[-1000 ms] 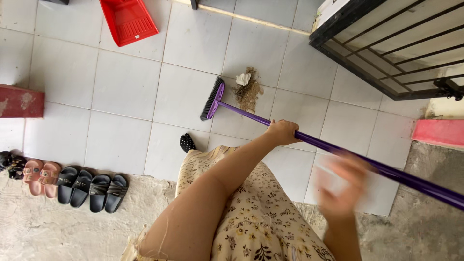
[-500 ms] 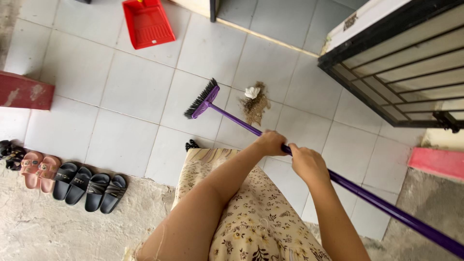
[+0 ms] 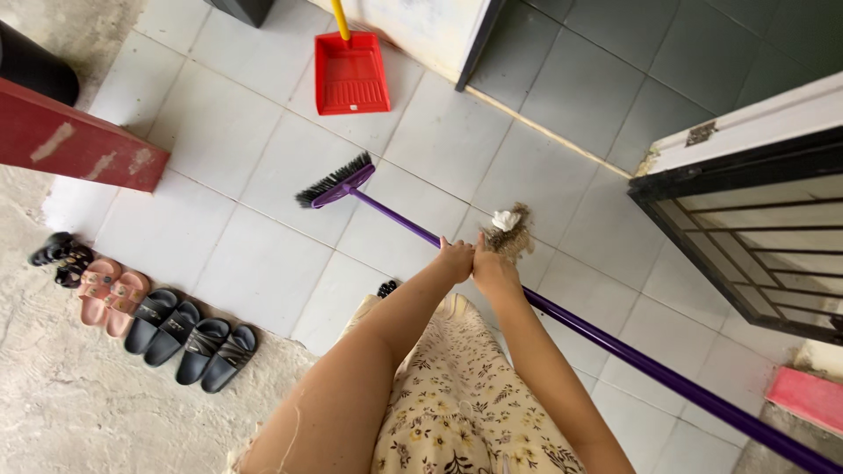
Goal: The person sweeps dirt and debris from a tiled and concrete floor into a pile using a purple broom and then collects it into a red dustpan.
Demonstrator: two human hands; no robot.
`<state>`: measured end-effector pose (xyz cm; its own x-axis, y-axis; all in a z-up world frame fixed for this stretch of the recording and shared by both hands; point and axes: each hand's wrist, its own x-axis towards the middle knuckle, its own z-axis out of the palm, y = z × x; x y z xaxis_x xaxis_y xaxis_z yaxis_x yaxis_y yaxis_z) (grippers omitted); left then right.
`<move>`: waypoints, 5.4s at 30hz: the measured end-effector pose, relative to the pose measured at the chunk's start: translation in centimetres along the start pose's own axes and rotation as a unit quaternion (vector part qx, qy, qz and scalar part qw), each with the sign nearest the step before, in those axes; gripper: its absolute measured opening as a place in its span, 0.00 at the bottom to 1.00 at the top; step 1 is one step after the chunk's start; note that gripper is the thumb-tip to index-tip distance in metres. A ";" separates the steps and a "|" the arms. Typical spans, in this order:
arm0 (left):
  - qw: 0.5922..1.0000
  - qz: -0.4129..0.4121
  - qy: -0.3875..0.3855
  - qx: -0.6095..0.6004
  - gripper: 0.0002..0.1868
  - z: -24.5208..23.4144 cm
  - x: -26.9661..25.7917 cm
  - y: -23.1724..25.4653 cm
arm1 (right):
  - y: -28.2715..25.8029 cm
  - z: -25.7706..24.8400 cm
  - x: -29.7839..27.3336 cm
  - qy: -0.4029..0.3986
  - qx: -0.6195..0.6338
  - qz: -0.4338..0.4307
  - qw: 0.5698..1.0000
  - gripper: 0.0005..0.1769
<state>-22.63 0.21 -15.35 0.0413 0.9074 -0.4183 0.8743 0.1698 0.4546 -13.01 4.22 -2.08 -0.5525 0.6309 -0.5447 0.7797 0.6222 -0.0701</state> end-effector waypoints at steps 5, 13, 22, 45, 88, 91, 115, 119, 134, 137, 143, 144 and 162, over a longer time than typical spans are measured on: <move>0.998 0.017 0.065 0.022 0.31 -4.1 -2.7 -5.4 | -6.5 -7.6 0.8 -0.105 -0.019 0.025 0.994 0.49; 0.994 -0.081 0.058 -0.034 0.23 -13.8 -3.4 -10.0 | -9.4 -15.6 4.1 -0.126 -0.039 0.010 0.991 0.38; 0.983 -0.002 0.134 0.128 0.24 -14.3 5.0 -14.4 | -8.6 -10.1 18.9 0.004 -0.025 -0.039 0.999 0.43; 0.860 -0.224 0.369 -0.272 0.45 -50.4 15.5 -40.0 | -13.1 -28.0 31.0 -0.201 0.031 0.015 0.979 0.26; 0.756 -0.365 0.490 -0.235 0.04 -47.5 7.8 -41.2 | 5.9 -8.9 10.9 -0.133 0.203 0.339 0.909 0.26; 0.766 -0.333 0.513 -0.199 0.04 -46.1 6.5 -38.9 | 5.7 -5.6 10.6 -0.161 0.227 0.363 0.889 0.25; 0.581 -0.467 -0.012 -0.667 0.43 -19.4 -7.5 -35.2 | 6.6 4.2 3.3 -0.140 0.328 0.341 0.870 0.32; 0.502 -0.405 0.044 -0.763 0.44 -14.0 -7.4 -30.8 | 8.3 5.7 6.9 0.022 0.280 0.240 0.929 0.34; 0.433 -0.406 0.059 -0.802 0.16 -1.3 -14.5 -22.0 | 9.5 14.3 -1.6 -0.131 0.312 0.297 0.893 0.36; 0.376 -0.430 0.040 -0.820 0.19 -0.1 -16.7 -19.6 | 12.5 13.9 -5.7 -0.068 0.342 0.275 0.896 0.35; 0.369 -0.467 0.030 -0.803 0.19 2.8 -16.8 -12.6 | 23.5 12.1 -5.1 0.014 0.365 0.318 0.875 0.30; 0.355 -0.466 0.040 -0.810 0.19 3.3 -16.6 -11.2 | 26.7 10.8 -3.1 0.039 0.355 0.304 0.883 0.28; 0.209 -0.364 0.086 -0.904 0.15 10.9 -16.9 5.8 | 41.9 16.3 -6.8 -0.164 0.266 0.278 0.908 0.38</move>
<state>-13.02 -18.33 -14.26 0.0611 0.3629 -0.9298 -0.9981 0.0145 -0.0599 28.23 18.49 -14.96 0.0195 0.5520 -0.8336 0.9915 -0.1179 -0.0549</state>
